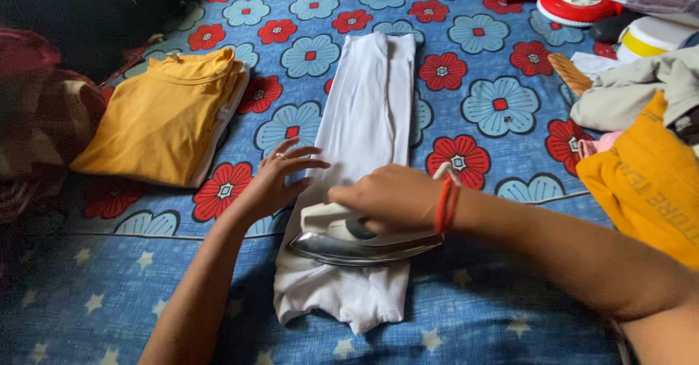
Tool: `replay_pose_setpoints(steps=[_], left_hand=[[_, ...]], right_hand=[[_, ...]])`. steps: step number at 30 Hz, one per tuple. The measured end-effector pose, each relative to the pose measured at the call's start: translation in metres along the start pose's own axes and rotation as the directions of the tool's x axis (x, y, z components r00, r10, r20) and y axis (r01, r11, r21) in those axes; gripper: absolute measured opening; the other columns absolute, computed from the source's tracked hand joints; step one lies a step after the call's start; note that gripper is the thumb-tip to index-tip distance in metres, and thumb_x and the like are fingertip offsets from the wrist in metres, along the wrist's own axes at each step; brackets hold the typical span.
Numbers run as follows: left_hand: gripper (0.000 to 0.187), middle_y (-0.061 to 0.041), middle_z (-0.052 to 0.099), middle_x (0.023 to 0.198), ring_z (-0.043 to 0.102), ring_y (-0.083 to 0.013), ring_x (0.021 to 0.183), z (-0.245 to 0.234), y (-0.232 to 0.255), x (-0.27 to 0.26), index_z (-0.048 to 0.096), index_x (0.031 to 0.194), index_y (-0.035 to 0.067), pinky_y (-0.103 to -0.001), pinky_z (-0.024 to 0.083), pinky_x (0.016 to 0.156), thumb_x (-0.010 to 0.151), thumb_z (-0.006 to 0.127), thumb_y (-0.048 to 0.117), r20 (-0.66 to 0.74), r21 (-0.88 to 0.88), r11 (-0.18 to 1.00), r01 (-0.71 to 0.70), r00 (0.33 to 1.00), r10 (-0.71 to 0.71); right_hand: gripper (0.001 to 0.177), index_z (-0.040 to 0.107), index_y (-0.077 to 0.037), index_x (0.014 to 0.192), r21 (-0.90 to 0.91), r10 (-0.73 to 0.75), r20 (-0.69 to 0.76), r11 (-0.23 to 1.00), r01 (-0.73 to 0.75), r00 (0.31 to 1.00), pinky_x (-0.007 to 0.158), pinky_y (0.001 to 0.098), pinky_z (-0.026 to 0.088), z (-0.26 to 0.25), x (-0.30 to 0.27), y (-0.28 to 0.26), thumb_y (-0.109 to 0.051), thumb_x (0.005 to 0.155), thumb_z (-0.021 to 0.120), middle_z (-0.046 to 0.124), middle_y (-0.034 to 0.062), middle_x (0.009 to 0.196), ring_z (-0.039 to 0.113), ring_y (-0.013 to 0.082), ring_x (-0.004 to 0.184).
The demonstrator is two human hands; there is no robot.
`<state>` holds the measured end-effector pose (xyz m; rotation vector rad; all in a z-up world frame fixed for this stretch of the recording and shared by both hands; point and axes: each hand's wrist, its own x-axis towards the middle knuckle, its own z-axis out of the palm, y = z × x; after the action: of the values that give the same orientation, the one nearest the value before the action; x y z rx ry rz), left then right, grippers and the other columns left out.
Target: The person irons a white long-sleeved shirt and a yellow jacket on a floral-patterned floor. They smooth the fabric, use an electric iron, fold the items, and place them in a stack.
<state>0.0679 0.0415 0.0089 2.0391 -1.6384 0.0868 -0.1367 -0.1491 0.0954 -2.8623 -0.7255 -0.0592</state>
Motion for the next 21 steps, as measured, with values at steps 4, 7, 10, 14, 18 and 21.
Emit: replay_pose_setpoints(steps=[4, 7, 10, 14, 18, 21], left_hand=[[0.041, -0.007, 0.060, 0.146, 0.041, -0.0386, 0.145, 0.009, -0.010, 0.011, 0.073, 0.124, 0.022, -0.055, 0.025, 0.121, 0.084, 0.075, 0.013, 0.045, -0.144, 0.988, -0.052, 0.997, 0.059], [0.036, -0.009, 0.064, 0.142, 0.052, -0.0303, 0.140, 0.016, -0.009, 0.009, 0.075, 0.122, 0.021, -0.054, 0.025, 0.126, 0.087, 0.074, 0.013, 0.075, -0.220, 0.974, -0.057, 0.994, 0.075], [0.035, -0.010, 0.067, 0.138, 0.057, -0.0279, 0.137, 0.018, -0.003, 0.005, 0.076, 0.120, 0.020, -0.052, 0.026, 0.125, 0.085, 0.073, 0.012, 0.054, -0.234, 0.971, -0.052, 0.996, 0.066], [0.034, -0.010, 0.067, 0.138, 0.057, -0.0283, 0.136, 0.016, 0.003, 0.002, 0.076, 0.119, 0.019, -0.050, 0.027, 0.123, 0.086, 0.072, 0.012, 0.044, -0.199, 0.980, -0.030, 0.998, 0.040], [0.035, -0.011, 0.067, 0.139, 0.056, -0.0271, 0.138, 0.017, -0.001, -0.002, 0.075, 0.123, 0.015, -0.049, 0.026, 0.126, 0.089, 0.071, 0.010, 0.054, -0.292, 0.956, -0.026, 0.998, 0.043], [0.040, -0.011, 0.065, 0.141, 0.053, -0.0274, 0.140, 0.017, -0.012, -0.004, 0.071, 0.129, 0.011, -0.046, 0.030, 0.122, 0.090, 0.068, 0.005, 0.050, -0.445, 0.896, 0.020, 0.999, 0.002]], right_hand=[[0.029, 0.055, -0.009, 0.106, -0.051, 0.025, -0.032, 0.998, -0.027, 0.999, 0.063, 0.0559, 0.052, 0.007, 0.005, -0.014, -0.015, 0.080, 0.067, 0.070, 0.0158, 0.076, 0.070, 0.0409, 0.072], [0.029, 0.056, -0.010, 0.108, -0.054, 0.055, 0.000, 0.997, -0.055, 0.998, 0.062, 0.0564, 0.052, 0.009, 0.005, -0.021, -0.015, 0.081, 0.066, 0.068, 0.0180, 0.072, 0.070, 0.0415, 0.070], [0.030, 0.056, -0.010, 0.110, -0.022, 0.034, 0.014, 0.999, -0.033, 0.999, 0.062, 0.0575, 0.051, 0.004, 0.001, -0.023, -0.016, 0.082, 0.066, 0.068, 0.0189, 0.069, 0.069, 0.0427, 0.069], [0.033, 0.057, -0.010, 0.110, 0.026, 0.030, 0.065, 0.999, -0.032, 0.997, 0.062, 0.0577, 0.051, -0.001, -0.002, -0.020, -0.014, 0.078, 0.066, 0.068, 0.0190, 0.068, 0.069, 0.0422, 0.070], [0.028, 0.058, -0.010, 0.108, -0.014, 0.051, -0.013, 0.999, -0.051, 0.999, 0.061, 0.0569, 0.052, 0.005, 0.000, -0.026, -0.014, 0.081, 0.065, 0.068, 0.0181, 0.070, 0.069, 0.0415, 0.068], [0.026, 0.058, -0.009, 0.106, -0.039, 0.056, -0.052, 0.998, -0.058, 0.997, 0.059, 0.0556, 0.053, 0.009, 0.006, -0.028, -0.015, 0.081, 0.065, 0.068, 0.0178, 0.069, 0.069, 0.0410, 0.067]])
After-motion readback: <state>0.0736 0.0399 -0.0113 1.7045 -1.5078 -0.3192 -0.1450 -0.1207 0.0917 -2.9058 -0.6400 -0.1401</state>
